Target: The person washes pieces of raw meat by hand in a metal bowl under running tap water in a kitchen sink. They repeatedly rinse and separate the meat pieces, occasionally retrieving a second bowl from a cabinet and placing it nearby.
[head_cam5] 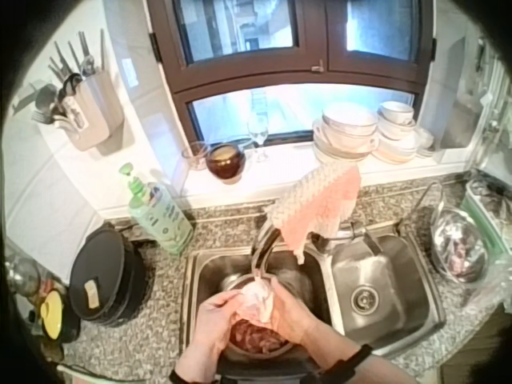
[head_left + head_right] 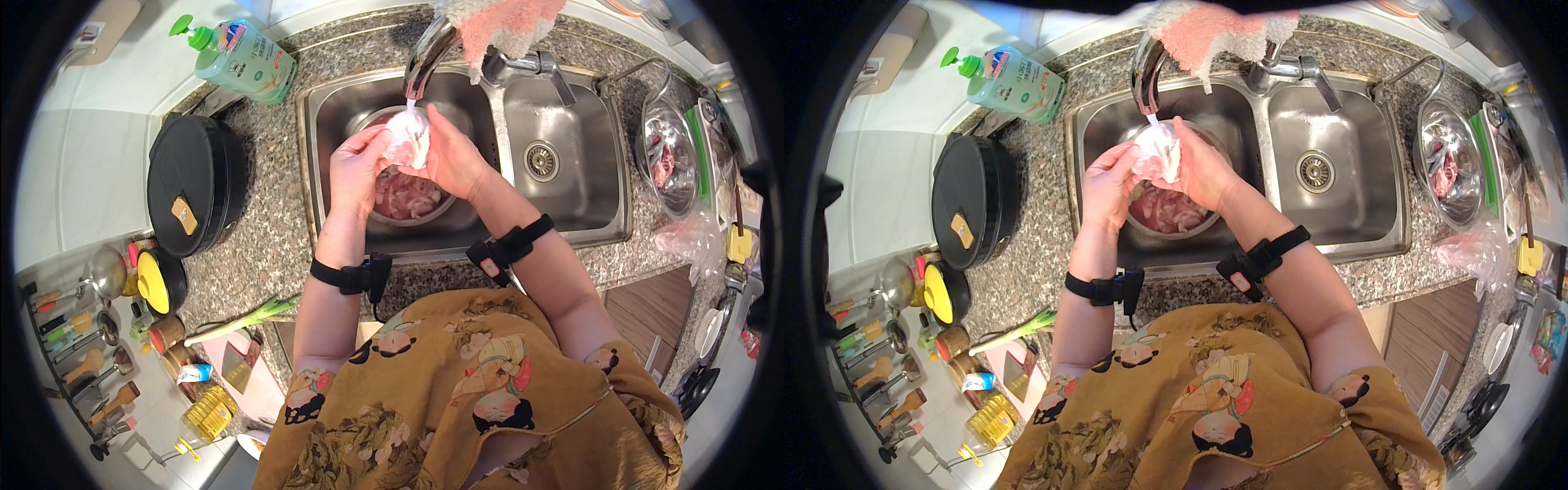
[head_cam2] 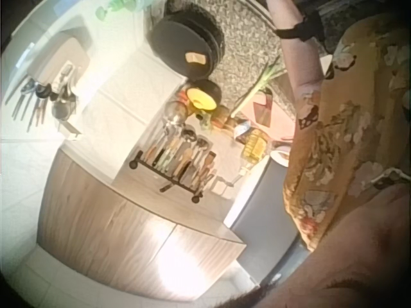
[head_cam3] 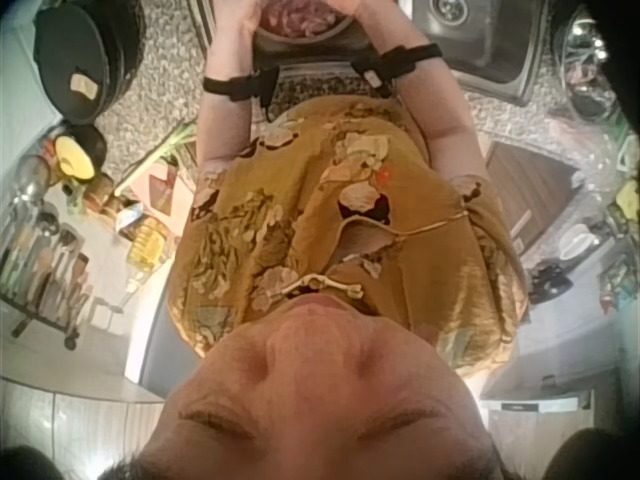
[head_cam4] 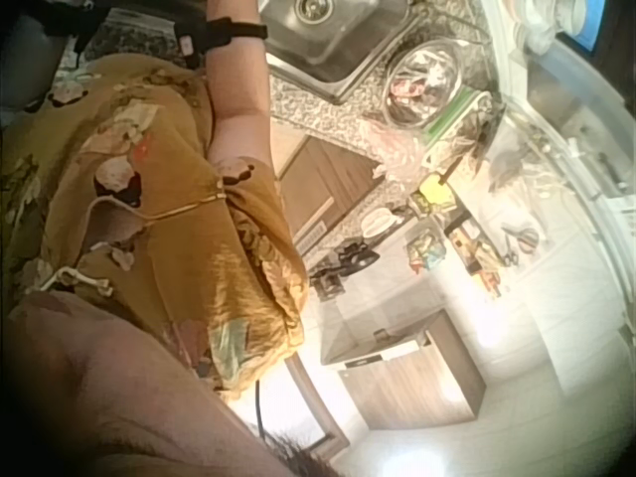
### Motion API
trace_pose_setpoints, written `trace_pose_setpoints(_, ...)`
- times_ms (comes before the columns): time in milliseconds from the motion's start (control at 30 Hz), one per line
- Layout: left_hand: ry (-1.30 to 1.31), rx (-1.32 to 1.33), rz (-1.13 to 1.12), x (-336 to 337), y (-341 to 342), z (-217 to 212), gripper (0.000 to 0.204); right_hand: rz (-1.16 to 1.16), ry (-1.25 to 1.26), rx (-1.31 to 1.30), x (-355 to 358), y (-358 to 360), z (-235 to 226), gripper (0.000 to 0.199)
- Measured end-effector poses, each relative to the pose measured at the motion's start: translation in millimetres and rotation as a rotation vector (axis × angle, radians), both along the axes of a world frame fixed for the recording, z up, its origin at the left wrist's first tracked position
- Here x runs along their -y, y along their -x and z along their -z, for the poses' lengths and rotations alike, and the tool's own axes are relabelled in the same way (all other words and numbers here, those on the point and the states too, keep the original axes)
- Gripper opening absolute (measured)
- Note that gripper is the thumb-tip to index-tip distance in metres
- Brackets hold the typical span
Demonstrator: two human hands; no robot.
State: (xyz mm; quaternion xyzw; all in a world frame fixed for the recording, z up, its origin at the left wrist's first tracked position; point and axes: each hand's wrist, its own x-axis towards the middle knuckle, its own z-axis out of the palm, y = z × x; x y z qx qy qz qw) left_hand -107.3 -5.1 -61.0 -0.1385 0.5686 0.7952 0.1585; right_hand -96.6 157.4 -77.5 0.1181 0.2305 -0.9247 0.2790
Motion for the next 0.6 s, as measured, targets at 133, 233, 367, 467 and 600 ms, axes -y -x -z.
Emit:
trace_pose_setpoints(133, 0.158, -0.166, 0.165, -5, -7, 3, 0.021, 0.046, -0.162, -0.119, 9, -5, 2, 0.035)
trace_pose_setpoints(233, 0.380, -0.332, 0.181, -9, -11, 1, 0.023, 0.110, -0.090, -0.083, 10, -2, 7, 0.029)
trace_pose_setpoints(367, 1.000, -0.849, 0.250, -20, -28, -2, 0.041, 0.153, 0.225, 0.033, 12, 5, 15, 0.033)
trace_pose_setpoints(467, 0.932, -0.816, 0.185, -25, -31, -2, 0.038, 0.120, 0.296, -0.129, 11, 4, 17, 0.041)
trace_pose_setpoints(600, 0.836, -0.679, 0.190, -15, -18, 3, 0.033, 0.115, 0.405, -0.036, 5, -1, 12, 0.045)
